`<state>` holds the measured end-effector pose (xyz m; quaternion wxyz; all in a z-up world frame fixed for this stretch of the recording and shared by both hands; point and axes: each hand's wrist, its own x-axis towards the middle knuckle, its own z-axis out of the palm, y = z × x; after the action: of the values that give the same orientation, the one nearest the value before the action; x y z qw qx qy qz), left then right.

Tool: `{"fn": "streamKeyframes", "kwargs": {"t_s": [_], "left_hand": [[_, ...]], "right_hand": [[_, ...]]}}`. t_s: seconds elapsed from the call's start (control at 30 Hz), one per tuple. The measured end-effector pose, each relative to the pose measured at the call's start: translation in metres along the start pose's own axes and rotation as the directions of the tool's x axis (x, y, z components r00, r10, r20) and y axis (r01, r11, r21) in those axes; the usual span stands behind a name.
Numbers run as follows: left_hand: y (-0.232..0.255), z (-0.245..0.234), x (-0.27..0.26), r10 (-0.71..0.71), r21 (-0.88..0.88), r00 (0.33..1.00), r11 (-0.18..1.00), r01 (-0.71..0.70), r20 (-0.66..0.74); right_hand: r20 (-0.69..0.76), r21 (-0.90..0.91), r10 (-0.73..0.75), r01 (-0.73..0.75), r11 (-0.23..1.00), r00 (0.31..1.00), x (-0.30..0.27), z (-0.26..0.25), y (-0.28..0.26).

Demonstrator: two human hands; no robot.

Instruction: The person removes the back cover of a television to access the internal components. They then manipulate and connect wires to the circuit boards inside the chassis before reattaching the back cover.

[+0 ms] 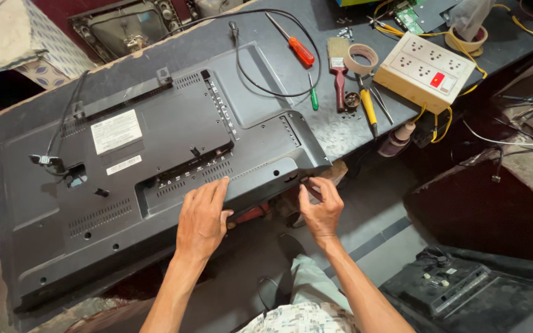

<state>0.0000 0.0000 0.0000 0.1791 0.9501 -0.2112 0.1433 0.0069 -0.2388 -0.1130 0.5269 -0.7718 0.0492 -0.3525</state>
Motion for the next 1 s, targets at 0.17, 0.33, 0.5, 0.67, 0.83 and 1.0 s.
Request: {"fn": "streamKeyframes", "kwargs": {"t_s": [0.17,0.33,0.5,0.67,0.83,1.0], "left_hand": [[0.0,-0.001,0.0,0.009,-0.003,1.0,1.0,-0.01,-0.011],[0.0,-0.001,0.0,0.018,0.001,1.0,1.0,-0.018,-0.018],[0.002,-0.009,0.001,0.0,0.007,1.0,1.0,0.0,0.017],[-0.015,-0.035,-0.036,-0.097,0.005,0.988,0.995,0.098,-0.122],[-0.071,-0.076,-0.115,-0.274,0.12,0.932,0.944,0.309,-0.238],[-0.13,-0.118,-0.181,-0.47,0.256,0.86,0.822,0.508,-0.198]], "right_hand": [[-0.009,0.025,0.021,-0.021,0.999,1.0,-0.002,0.004,-0.003],[-0.002,0.012,0.035,-0.035,0.999,0.999,-0.004,0.006,0.001],[-0.03,0.013,0.042,-0.041,0.999,0.999,-0.003,0.002,-0.002],[-0.05,-0.194,0.01,-0.02,0.981,0.999,0.013,-0.027,-0.013],[0.315,-0.236,-0.328,0.408,0.882,0.891,0.059,-0.052,-0.025],[0.68,-0.249,-0.181,0.456,0.854,0.711,0.098,-0.055,-0.033]]}}
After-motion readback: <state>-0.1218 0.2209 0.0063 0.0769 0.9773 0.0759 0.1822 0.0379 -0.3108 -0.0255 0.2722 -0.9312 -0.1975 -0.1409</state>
